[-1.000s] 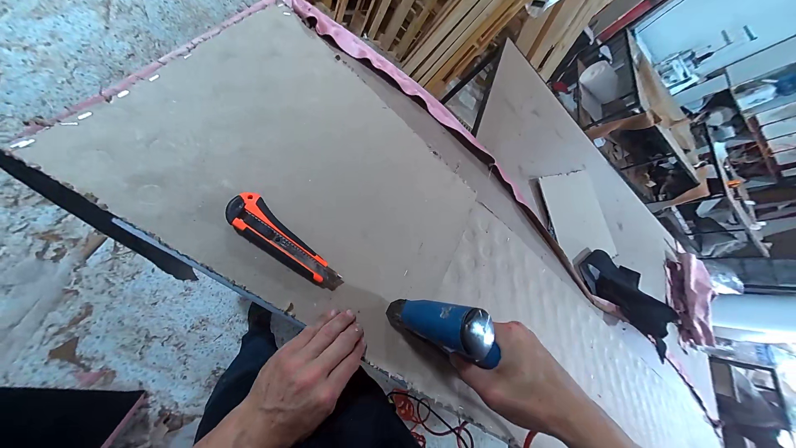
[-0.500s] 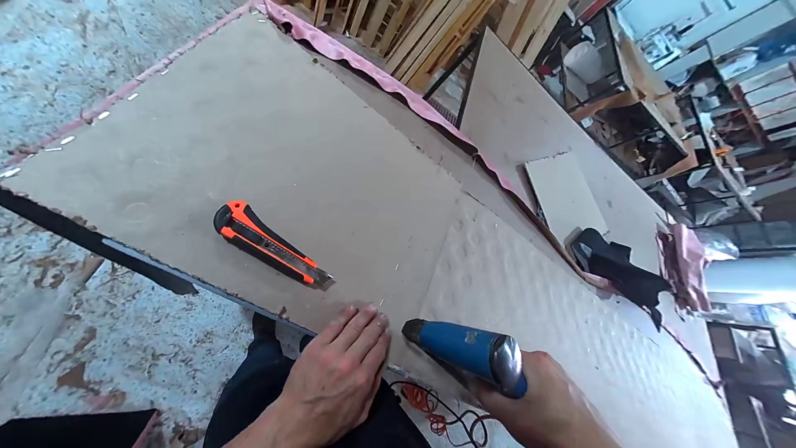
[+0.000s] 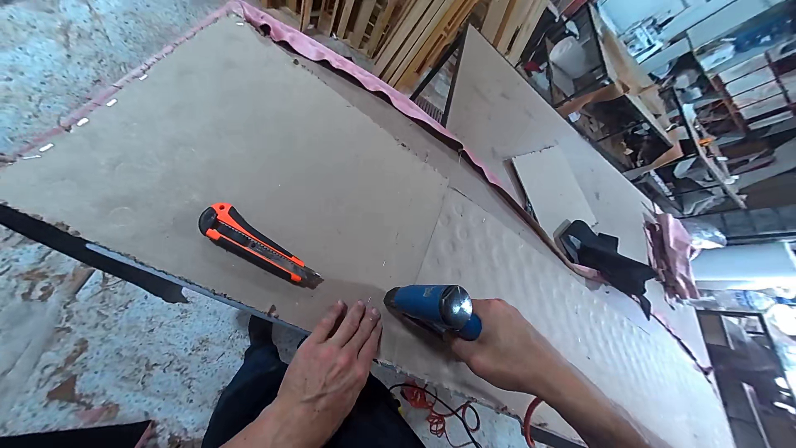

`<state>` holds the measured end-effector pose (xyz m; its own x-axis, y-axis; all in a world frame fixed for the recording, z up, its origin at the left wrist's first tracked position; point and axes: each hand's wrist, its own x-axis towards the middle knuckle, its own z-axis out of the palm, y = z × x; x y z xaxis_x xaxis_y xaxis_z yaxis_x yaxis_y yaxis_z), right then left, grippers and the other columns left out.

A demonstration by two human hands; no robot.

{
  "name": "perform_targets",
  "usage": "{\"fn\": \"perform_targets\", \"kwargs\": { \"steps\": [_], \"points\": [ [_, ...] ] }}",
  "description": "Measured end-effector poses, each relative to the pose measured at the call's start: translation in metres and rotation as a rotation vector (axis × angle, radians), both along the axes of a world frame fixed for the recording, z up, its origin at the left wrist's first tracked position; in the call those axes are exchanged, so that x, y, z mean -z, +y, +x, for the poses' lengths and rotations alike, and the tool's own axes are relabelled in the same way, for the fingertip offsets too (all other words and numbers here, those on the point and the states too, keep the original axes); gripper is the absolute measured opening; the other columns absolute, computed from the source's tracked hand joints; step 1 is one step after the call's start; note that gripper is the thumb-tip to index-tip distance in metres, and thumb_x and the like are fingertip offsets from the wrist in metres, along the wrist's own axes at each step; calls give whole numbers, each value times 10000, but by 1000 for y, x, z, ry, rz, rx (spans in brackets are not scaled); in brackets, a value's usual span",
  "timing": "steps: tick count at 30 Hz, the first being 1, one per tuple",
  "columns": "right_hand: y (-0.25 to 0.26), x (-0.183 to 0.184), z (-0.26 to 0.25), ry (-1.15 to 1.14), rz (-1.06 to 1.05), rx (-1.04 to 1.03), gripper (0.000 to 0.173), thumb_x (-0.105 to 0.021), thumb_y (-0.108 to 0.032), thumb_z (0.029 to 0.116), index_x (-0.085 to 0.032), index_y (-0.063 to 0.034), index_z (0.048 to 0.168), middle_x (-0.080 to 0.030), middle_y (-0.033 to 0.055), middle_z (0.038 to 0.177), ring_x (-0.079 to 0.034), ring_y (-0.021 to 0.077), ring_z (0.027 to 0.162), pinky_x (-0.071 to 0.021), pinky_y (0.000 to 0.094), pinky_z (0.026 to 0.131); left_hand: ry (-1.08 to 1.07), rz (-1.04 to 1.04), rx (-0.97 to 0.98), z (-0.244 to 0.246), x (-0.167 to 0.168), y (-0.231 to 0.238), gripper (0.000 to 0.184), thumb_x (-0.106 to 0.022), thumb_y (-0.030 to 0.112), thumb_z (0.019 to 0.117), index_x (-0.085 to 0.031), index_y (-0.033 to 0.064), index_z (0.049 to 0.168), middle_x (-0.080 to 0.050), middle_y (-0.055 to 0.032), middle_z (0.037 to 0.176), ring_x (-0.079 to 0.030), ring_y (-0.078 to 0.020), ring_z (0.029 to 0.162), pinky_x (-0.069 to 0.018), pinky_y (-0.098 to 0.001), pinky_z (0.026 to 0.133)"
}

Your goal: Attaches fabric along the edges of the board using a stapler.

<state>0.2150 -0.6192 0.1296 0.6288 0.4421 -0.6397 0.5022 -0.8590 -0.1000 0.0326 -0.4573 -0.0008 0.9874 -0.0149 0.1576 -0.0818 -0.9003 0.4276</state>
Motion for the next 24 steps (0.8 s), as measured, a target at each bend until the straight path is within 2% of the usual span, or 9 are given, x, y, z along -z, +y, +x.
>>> {"fn": "perform_targets", "kwargs": {
  "steps": [3,6,8,10,13,17,21,24],
  "points": [
    [-3,-5,2,-43,75,-42,267,-689,-394,831,-720,-140,909,-677,29,786,-668,189,754,-536,483,666,-22,-5,-20,-1,3,0,468,-532,-67,916,-665,95,1335,-624,-32,1444,-601,-275,1319,-475,-484,1095],
    [-1,-15,-2,-38,120,-8,242,-693,-396,851,-732,-169,924,-688,-8,796,-673,137,752,-554,429,678,-32,-45,-11,-5,6,0,468,-541,-72,911,-665,92,1332,-623,-41,1443,-597,-279,1325,-477,-479,1097],
    [5,-13,-2,-36,107,-11,239,-687,-390,859,-737,-165,922,-692,0,802,-674,146,763,-551,435,688,-78,-71,-15,-6,11,0,421,-538,-57,931,-680,96,1296,-640,-39,1420,-597,-280,1324,-481,-475,1098],
    [10,-2,0,-23,57,-16,256,-682,-385,856,-737,-140,903,-692,33,801,-677,187,769,-547,479,691,-107,-86,-31,-8,15,0,385,-536,-25,952,-690,105,1280,-651,-32,1405,-605,-273,1315,-479,-472,1100],
    [9,2,2,-22,28,-34,267,-674,-397,852,-724,-137,882,-683,35,789,-671,188,759,-542,482,683,-103,-82,-30,-8,14,-2,395,-522,-38,950,-691,106,1278,-651,-27,1406,-602,-270,1318,-471,-477,1108],
    [-2,-17,3,-69,151,-22,259,-695,-413,861,-730,-169,943,-696,-9,807,-683,132,757,-572,432,689,-129,-116,-13,-6,17,6,346,-509,10,987,-692,118,1260,-663,-24,1384,-600,-266,1320,-476,-473,1106],
    [-6,-31,7,-47,175,10,237,-696,-413,877,-731,-182,921,-695,-32,810,-676,97,763,-569,392,697,-237,-104,-19,-10,27,5,264,-513,79,1023,-702,126,1201,-691,-20,1325,-623,-247,1282,-485,-457,1094],
    [3,-29,14,-50,154,11,238,-689,-417,877,-730,-183,882,-683,-35,777,-661,97,738,-551,385,686,-286,-82,-28,-17,33,3,270,-526,67,1015,-701,134,1209,-699,-10,1306,-622,-236,1275,-491,-441,1079]
  ]
}}
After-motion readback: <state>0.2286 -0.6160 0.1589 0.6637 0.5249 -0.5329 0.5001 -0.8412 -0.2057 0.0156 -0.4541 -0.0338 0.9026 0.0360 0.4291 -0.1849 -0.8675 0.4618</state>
